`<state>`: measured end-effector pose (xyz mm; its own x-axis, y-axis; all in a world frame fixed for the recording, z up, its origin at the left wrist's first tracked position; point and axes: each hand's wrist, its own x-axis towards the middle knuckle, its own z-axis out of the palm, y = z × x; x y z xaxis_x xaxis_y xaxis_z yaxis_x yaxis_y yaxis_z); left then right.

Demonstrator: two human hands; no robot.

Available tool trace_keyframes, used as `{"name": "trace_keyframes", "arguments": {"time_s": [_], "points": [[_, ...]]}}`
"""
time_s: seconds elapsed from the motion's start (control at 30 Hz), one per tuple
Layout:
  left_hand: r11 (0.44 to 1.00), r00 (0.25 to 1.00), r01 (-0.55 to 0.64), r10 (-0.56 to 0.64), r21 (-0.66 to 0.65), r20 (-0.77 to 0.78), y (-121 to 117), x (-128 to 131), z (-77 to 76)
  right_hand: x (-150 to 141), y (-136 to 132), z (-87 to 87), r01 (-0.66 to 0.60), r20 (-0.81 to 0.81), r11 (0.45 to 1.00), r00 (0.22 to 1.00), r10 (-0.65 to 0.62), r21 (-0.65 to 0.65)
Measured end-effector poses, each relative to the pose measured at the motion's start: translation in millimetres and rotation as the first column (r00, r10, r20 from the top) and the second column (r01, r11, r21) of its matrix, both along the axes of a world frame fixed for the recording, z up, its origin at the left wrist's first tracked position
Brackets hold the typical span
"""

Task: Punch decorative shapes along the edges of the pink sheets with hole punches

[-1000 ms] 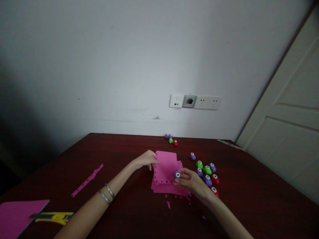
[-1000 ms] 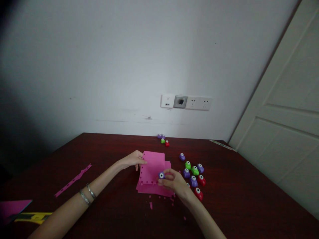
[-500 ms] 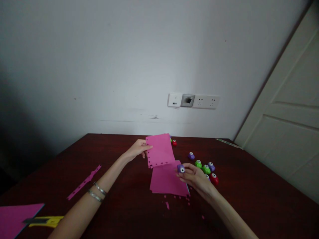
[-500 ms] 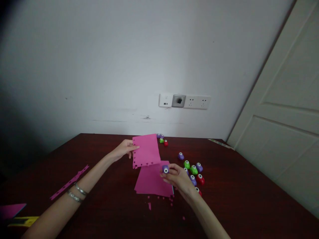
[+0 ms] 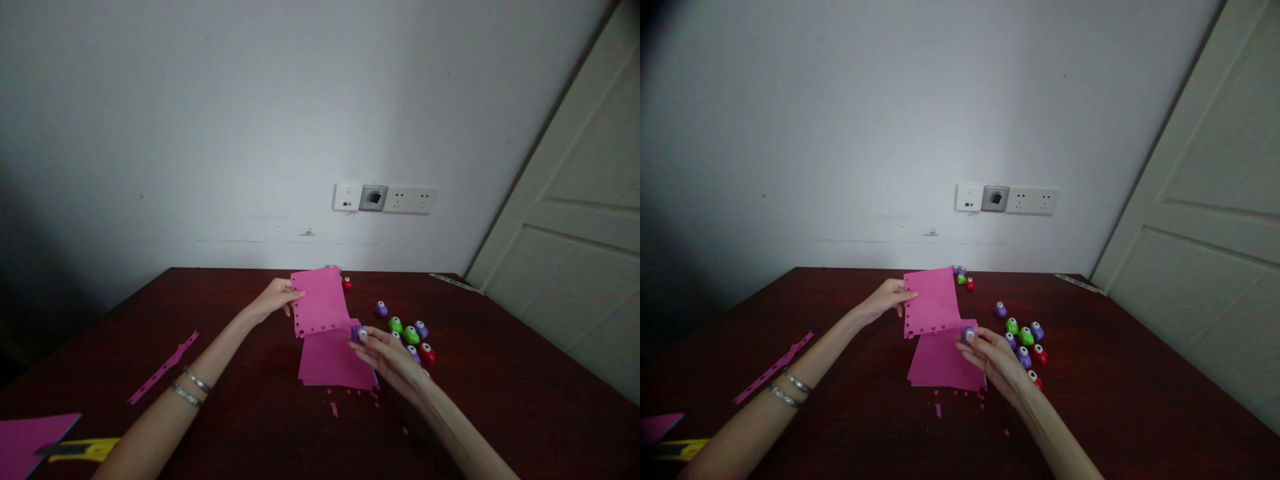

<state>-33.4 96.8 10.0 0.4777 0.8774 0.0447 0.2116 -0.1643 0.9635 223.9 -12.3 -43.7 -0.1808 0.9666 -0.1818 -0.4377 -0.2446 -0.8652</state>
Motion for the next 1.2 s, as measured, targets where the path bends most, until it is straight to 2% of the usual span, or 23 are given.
{"name": "trace_keyframes", "arguments": {"time_s": [0.5, 1.2], "points": [[1.0, 1.0, 0.012, -0.012, -0.013, 0.002, 0.9, -0.8, -6.8, -2.4, 2.9, -6.3, 0.037, -0.092, 0.997, 0.995, -0.044, -0.073], [0.999, 1.0, 0.005, -0.004, -0.038, 0.014, -1.4, -0.4, -5.9, -8.4, -0.3, -1.4, 0.049, 0.034, 0.997, 0.998, -0.048, -0.057]]}}
